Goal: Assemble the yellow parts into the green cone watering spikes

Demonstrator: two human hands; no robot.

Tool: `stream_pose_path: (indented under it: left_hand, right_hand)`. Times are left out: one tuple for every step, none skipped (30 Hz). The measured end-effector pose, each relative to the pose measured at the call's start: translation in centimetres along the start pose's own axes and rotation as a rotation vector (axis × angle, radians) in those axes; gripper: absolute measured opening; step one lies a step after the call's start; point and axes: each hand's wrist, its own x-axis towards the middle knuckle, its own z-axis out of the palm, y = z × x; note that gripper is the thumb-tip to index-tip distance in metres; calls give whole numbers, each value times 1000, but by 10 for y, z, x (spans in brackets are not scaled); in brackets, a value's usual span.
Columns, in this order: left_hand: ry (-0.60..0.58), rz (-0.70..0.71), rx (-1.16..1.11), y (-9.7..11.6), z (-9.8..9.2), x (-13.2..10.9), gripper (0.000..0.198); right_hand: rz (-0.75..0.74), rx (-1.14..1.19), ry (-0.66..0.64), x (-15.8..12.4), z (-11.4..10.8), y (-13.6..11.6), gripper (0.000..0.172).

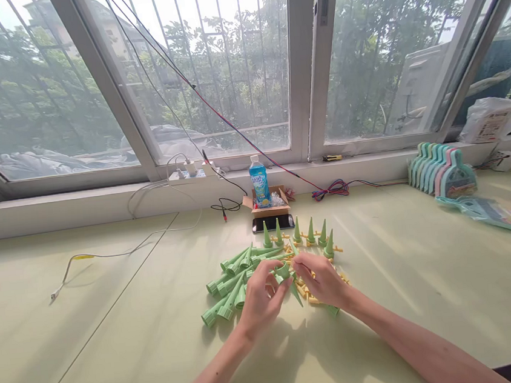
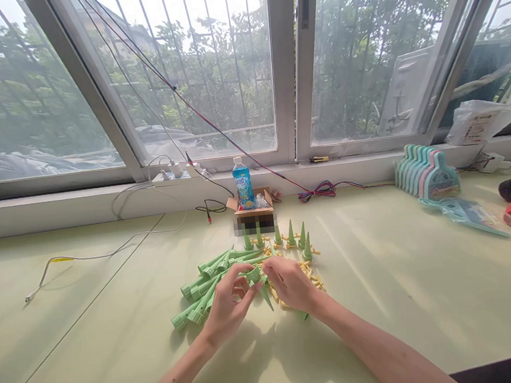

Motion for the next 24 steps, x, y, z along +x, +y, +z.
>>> stream_pose_path:
  left_hand:
    - [0, 2, 0, 0, 0, 0, 19]
    - [1, 4, 1, -1, 0, 0, 18]
    - [2, 7, 1, -1, 0, 0, 18]
    - [3, 11, 1, -2, 0, 0, 17]
    - [4, 17, 1, -2, 0, 0, 17]
    - [6, 23, 1, -3, 0, 0, 17]
    - [10, 29, 1, -4, 1, 0, 16]
    - [14, 34, 1, -4, 1, 0, 16]
    - [20, 37, 2, -5, 1, 0, 15]
    - [26, 39, 5, -5, 1, 0, 14]
    - [30, 40, 9, -5, 1, 0, 14]
    - [32, 42, 15, -6, 2, 0, 13]
    - [31, 43, 19, -6, 2, 0, 13]
    - [31, 42, 22, -6, 2, 0, 15]
    - [34, 35, 20, -6, 2, 0, 17]
    - [39, 25, 13, -5, 2, 0, 21]
    - [47, 14, 3, -5, 2, 0, 26]
    - [54, 5, -9, -4, 2, -1, 32]
    - [59, -2, -24, -3, 2, -1, 36]
    - [61, -6, -41, -2, 2, -1, 39]
    - [60, -9, -61, -1, 2, -2, 40]
    - [61, -13, -84, 0, 2, -2, 39]
    - [64, -22, -113, 1, 1, -2, 37]
    - [67, -33, -145, 1, 1, -2, 34]
  right_hand:
    - [-1, 0, -1, 0, 0, 0, 25]
    - [-1, 0, -3, 0, 0, 0, 25]
    - [-2, 1, -5, 0, -1, -1, 25]
    - [-2, 2, -6, 0, -1, -1, 25]
    - [-2, 4, -6, 0, -1, -1, 25]
    - [1, 6, -5, 1, -1, -2, 25]
    - [4, 8, -6, 1, -1, -2, 25]
    - [8, 10, -7, 2, -1, -3, 25]
    - [13, 12, -8, 2, -1, -3, 25]
    - [14, 14, -12, 2, -1, -3, 25]
    - [15, 16, -12, 2, -2, -3, 25]
    - [17, 17, -14, 2, -2, -3, 24]
    - [17, 19, -14, 2, -2, -4, 25]
    - [18, 19, -13, 2, -2, -4, 25]
    - [20, 18, -11, 1, -2, -4, 25]
    - [21, 16, -6, 1, -2, -4, 26]
    - [22, 13, 2, 1, -2, -4, 26]
    - [22, 10, 10, 1, -2, -4, 26]
    - [20, 8, 20, 1, -1, -5, 26]
    - [19, 6, 30, 1, -1, -5, 26]
    - [19, 6, 45, 1, -1, -6, 26]
    - [22, 7, 62, 1, -1, -7, 26]
    - [26, 9, 81, 2, -1, -8, 25]
    - [29, 12, 102, 2, -2, -9, 25]
